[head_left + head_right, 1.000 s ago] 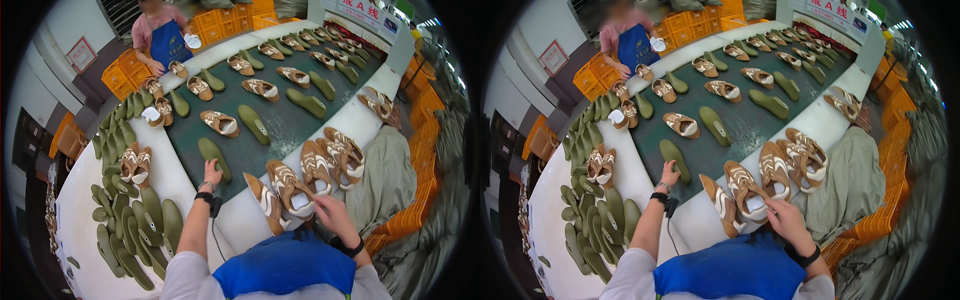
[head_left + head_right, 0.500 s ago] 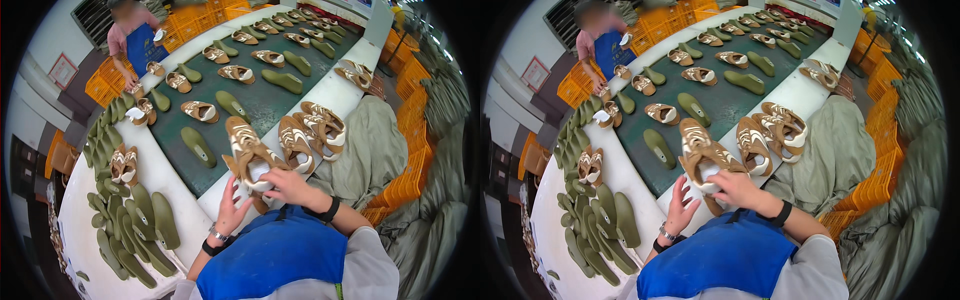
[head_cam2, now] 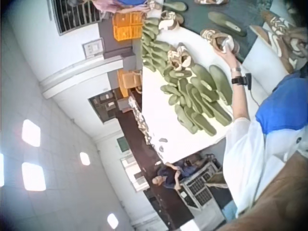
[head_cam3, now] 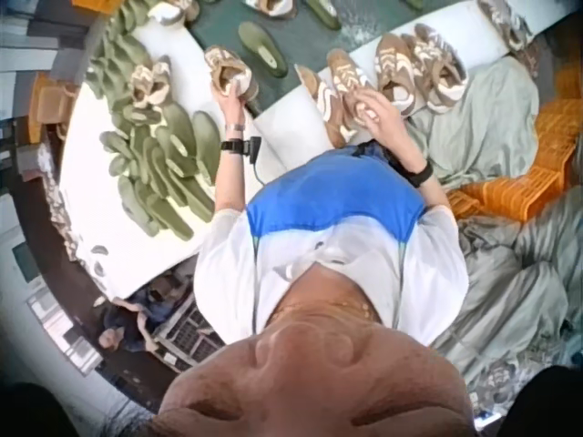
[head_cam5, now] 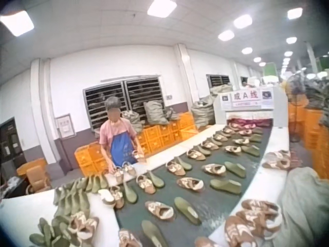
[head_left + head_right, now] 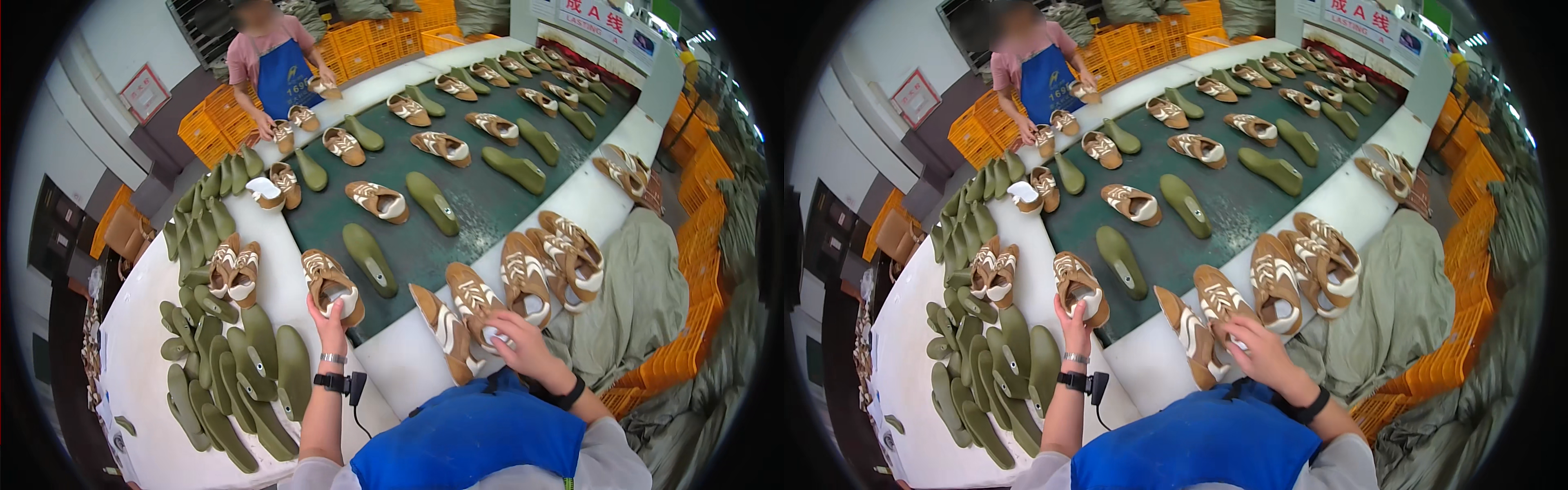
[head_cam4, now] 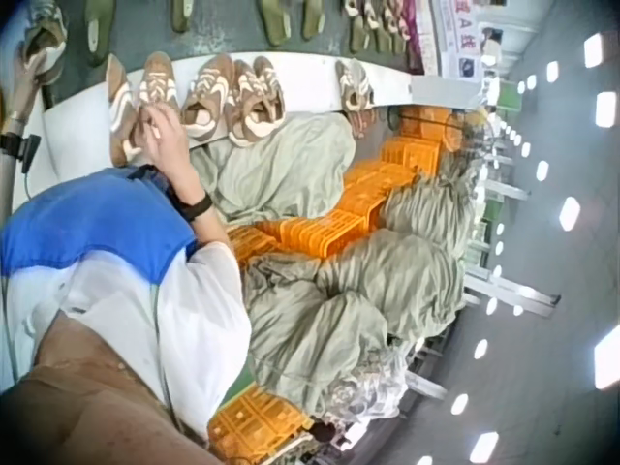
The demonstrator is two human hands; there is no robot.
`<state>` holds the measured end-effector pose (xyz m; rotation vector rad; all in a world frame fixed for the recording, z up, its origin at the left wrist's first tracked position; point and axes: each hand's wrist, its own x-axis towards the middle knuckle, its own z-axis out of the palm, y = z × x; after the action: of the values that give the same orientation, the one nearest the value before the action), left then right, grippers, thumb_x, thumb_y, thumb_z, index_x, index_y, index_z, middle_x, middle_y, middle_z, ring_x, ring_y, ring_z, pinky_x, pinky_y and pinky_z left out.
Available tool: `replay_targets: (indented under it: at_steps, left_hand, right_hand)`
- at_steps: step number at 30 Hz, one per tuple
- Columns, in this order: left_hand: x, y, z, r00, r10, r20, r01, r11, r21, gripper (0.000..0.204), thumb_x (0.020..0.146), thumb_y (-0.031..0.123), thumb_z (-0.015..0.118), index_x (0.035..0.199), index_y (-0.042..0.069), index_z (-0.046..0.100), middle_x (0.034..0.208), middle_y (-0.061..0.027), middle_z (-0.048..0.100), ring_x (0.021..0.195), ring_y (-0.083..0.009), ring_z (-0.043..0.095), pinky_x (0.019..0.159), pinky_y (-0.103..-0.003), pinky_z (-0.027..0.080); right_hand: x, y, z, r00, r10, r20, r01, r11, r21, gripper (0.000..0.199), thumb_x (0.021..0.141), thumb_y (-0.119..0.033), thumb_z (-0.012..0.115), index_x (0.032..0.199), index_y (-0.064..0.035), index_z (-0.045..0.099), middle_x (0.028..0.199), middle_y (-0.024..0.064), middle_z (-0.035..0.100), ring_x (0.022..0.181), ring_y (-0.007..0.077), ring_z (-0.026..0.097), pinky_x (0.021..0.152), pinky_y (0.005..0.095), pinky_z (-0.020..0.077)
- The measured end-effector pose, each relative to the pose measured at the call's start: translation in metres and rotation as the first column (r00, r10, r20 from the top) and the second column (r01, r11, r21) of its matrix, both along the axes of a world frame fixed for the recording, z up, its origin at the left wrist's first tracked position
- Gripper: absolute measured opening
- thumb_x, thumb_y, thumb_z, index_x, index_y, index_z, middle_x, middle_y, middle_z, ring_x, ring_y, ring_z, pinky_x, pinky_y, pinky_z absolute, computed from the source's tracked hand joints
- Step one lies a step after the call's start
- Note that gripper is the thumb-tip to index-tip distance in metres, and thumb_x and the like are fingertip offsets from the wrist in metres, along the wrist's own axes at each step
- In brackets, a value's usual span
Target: The person places shoes and green shoe lasts onto a conveyor belt, then moves a large sack and pulls more shoes out of it to place them onto the belt. Finally, the person picks up a shoe that fell on the floor and places it with the others.
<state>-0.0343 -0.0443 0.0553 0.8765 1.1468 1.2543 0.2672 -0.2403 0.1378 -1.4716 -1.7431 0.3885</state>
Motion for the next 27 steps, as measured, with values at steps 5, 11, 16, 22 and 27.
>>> replay_targets:
  at_steps: [5, 11, 16, 22, 27]
  left_hand:
    - [-0.003, 0.117, -0.073, 0.861, 0.066, -0.504, 0.027, 0.984, 0.176, 0.074, 0.077, 0.014, 0.062, 0.139, 0.018, 0.021, 0.134, -0.0225, 0.03, 0.119, -0.0344, 0.038, 0.098, -0.037, 0.036]
    - [-0.028, 0.172, -0.155, -0.117, -0.149, -0.982, 0.132, 0.978, -0.164, 0.073, 0.073, 0.005, 0.054, 0.138, 0.021, 0.026, 0.139, -0.0333, -0.002, 0.12, -0.046, 0.035, 0.097, -0.041, 0.037]
    - [-0.02, 0.14, -0.074, 0.317, 0.021, -0.948, 0.413, 0.897, 0.158, 0.066, 0.073, 0.01, 0.062, 0.132, 0.006, 0.033, 0.131, -0.0269, 0.033, 0.116, -0.039, 0.041, 0.096, -0.04, 0.037]
    - [0.042, -0.032, -0.013, 0.442, -0.108, -0.89, 0.747, 0.594, 0.299, 0.054, 0.071, 0.007, 0.064, 0.121, 0.001, 0.046, 0.122, -0.018, 0.048, 0.117, -0.033, 0.043, 0.098, -0.04, 0.035]
    - [0.102, -0.134, 0.021, 0.251, -0.207, -0.946, 0.918, 0.362, 0.164, 0.068, 0.062, 0.023, 0.077, 0.122, 0.009, 0.048, 0.134, -0.0209, 0.032, 0.123, -0.0411, 0.031, 0.1, -0.044, 0.032]
  right_hand:
    - [0.008, -0.016, -0.011, 0.978, -0.205, -0.031, 0.194, 0.957, -0.215, 0.024, 0.076, -0.007, 0.061, 0.099, -0.006, 0.06, 0.101, 0.012, 0.058, 0.082, 0.0297, 0.06, 0.069, 0.0327, 0.0496]
    - [0.012, -0.009, -0.015, 0.987, -0.154, 0.036, 0.158, 0.956, -0.248, 0.026, 0.075, -0.007, 0.06, 0.102, -0.0067, 0.059, 0.101, 0.0125, 0.057, 0.084, 0.0312, 0.059, 0.07, 0.0348, 0.0496]
    - [0.024, -0.012, -0.046, 0.911, -0.214, 0.353, 0.335, 0.882, -0.331, 0.04, 0.073, -0.023, 0.066, 0.109, -0.0092, 0.054, 0.109, 0.0097, 0.053, 0.093, 0.0294, 0.056, 0.075, 0.0372, 0.0479]
    - [0.029, -0.02, -0.104, 0.962, 0.035, 0.272, 0.133, 0.808, -0.573, 0.033, 0.072, -0.024, 0.067, 0.1, -0.0105, 0.057, 0.102, 0.0101, 0.055, 0.084, 0.0311, 0.059, 0.07, 0.0402, 0.0489]
    - [0.021, -0.018, -0.098, 0.944, 0.133, 0.302, 0.038, 0.864, -0.502, 0.029, 0.071, -0.022, 0.068, 0.095, -0.01, 0.057, 0.089, 0.01, 0.058, 0.08, 0.0317, 0.06, 0.066, 0.0413, 0.0493]
